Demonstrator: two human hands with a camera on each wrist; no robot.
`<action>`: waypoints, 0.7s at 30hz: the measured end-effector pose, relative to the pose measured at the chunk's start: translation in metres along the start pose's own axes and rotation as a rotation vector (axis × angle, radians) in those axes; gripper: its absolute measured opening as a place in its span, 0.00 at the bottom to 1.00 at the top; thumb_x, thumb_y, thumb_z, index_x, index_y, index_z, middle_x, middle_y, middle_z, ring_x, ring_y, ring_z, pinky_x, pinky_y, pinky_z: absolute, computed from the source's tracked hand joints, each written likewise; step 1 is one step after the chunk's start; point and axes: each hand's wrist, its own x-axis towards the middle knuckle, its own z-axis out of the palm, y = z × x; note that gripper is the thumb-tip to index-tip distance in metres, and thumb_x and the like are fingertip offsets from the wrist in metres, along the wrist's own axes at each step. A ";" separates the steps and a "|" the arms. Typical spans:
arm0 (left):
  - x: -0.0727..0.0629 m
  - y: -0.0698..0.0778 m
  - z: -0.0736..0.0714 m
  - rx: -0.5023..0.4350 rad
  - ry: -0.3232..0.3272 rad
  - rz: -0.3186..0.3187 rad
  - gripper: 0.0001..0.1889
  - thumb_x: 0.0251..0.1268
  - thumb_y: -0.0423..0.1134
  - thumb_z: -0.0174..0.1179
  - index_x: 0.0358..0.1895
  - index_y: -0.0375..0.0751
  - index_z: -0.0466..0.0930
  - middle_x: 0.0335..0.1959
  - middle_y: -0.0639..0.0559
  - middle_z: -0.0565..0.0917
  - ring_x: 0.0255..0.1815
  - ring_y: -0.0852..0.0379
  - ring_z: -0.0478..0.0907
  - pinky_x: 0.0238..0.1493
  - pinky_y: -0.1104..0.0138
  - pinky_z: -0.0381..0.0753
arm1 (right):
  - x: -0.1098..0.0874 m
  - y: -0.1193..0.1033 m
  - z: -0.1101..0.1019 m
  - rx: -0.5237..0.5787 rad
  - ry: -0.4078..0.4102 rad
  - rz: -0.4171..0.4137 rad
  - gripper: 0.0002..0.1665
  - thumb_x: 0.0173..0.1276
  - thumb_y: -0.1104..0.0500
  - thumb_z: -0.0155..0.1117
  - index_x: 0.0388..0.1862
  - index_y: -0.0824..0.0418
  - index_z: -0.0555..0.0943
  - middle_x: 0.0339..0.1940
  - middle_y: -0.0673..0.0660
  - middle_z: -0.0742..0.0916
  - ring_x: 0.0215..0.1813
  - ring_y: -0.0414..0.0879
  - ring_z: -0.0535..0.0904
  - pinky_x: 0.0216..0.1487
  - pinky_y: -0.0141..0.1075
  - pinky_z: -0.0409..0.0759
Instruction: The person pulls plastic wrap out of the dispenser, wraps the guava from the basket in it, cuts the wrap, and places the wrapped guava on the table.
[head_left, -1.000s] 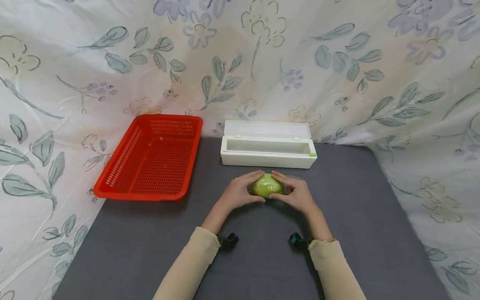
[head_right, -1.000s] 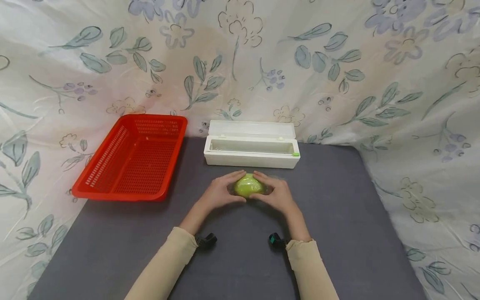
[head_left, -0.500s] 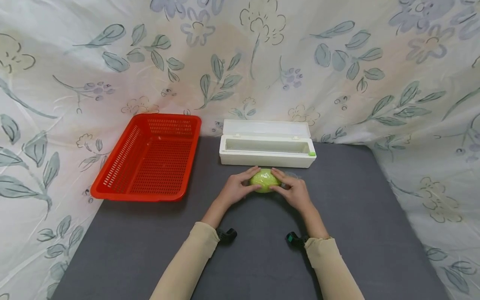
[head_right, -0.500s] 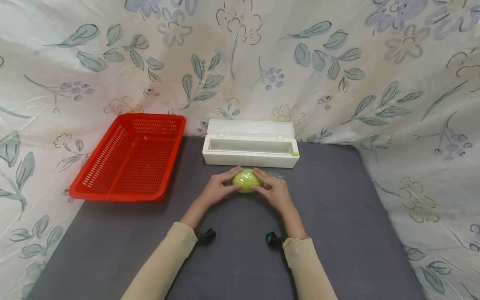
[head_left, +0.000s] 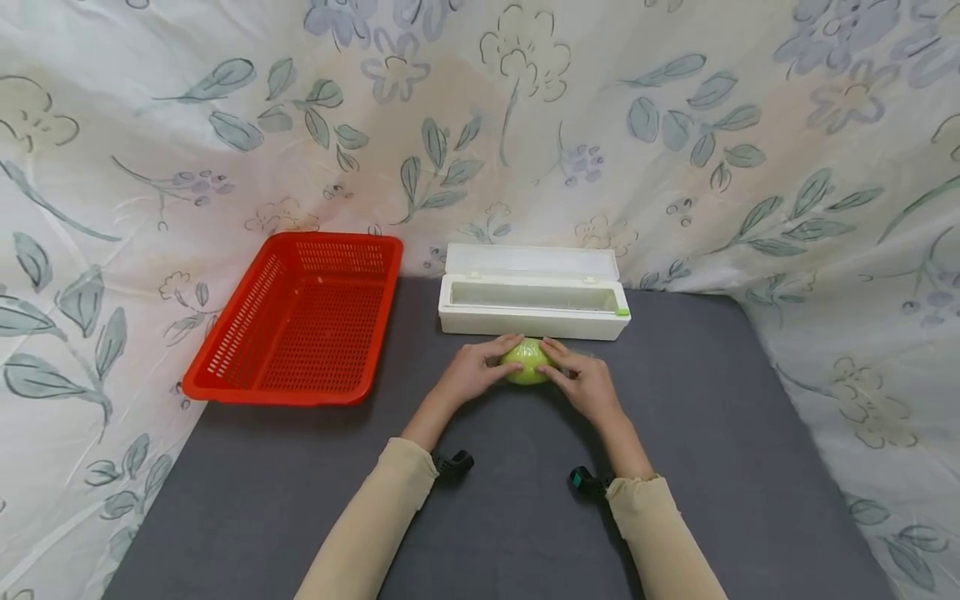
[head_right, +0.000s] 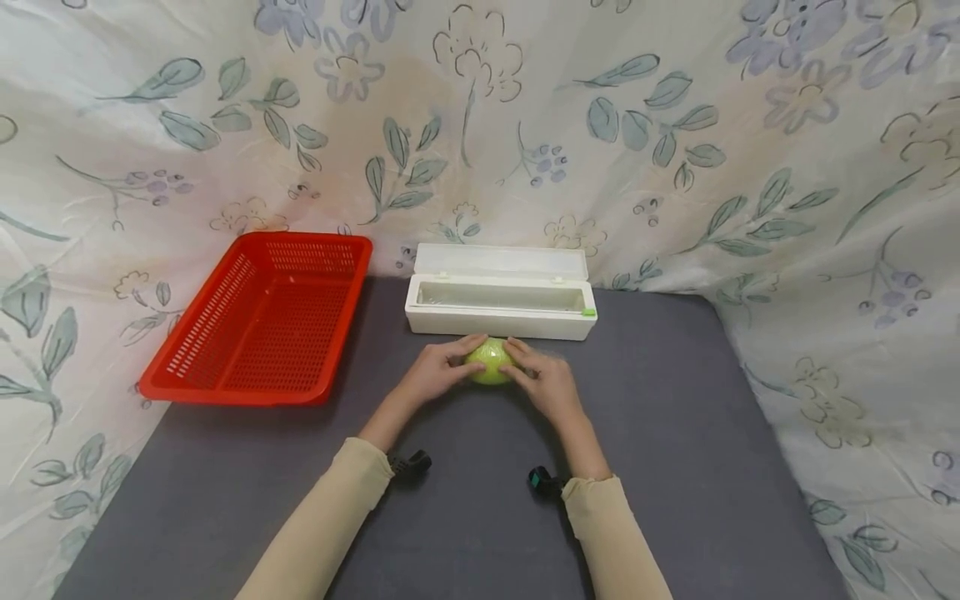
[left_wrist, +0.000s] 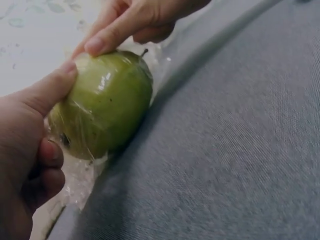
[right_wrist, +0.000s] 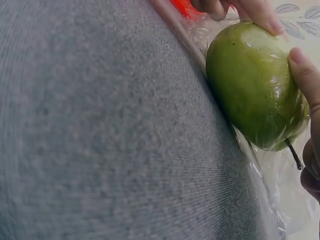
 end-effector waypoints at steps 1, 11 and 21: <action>0.000 0.001 0.000 0.001 -0.006 -0.004 0.31 0.73 0.55 0.67 0.76 0.55 0.76 0.75 0.51 0.77 0.73 0.47 0.77 0.70 0.51 0.78 | 0.000 -0.001 0.000 -0.008 0.003 0.011 0.29 0.67 0.56 0.78 0.66 0.59 0.85 0.65 0.57 0.87 0.17 0.40 0.66 0.23 0.35 0.70; -0.004 0.008 -0.006 -0.028 -0.015 0.020 0.27 0.72 0.50 0.71 0.71 0.52 0.82 0.71 0.48 0.81 0.60 0.48 0.86 0.62 0.53 0.83 | 0.000 -0.003 -0.004 -0.004 -0.003 -0.062 0.32 0.62 0.57 0.83 0.65 0.59 0.86 0.63 0.60 0.88 0.19 0.39 0.72 0.25 0.36 0.76; -0.013 -0.005 0.004 0.056 0.052 0.150 0.40 0.58 0.50 0.81 0.75 0.50 0.78 0.74 0.51 0.78 0.70 0.50 0.80 0.68 0.55 0.80 | -0.007 0.014 0.001 0.106 -0.053 -0.077 0.43 0.53 0.58 0.88 0.70 0.58 0.83 0.68 0.60 0.86 0.16 0.36 0.62 0.23 0.30 0.68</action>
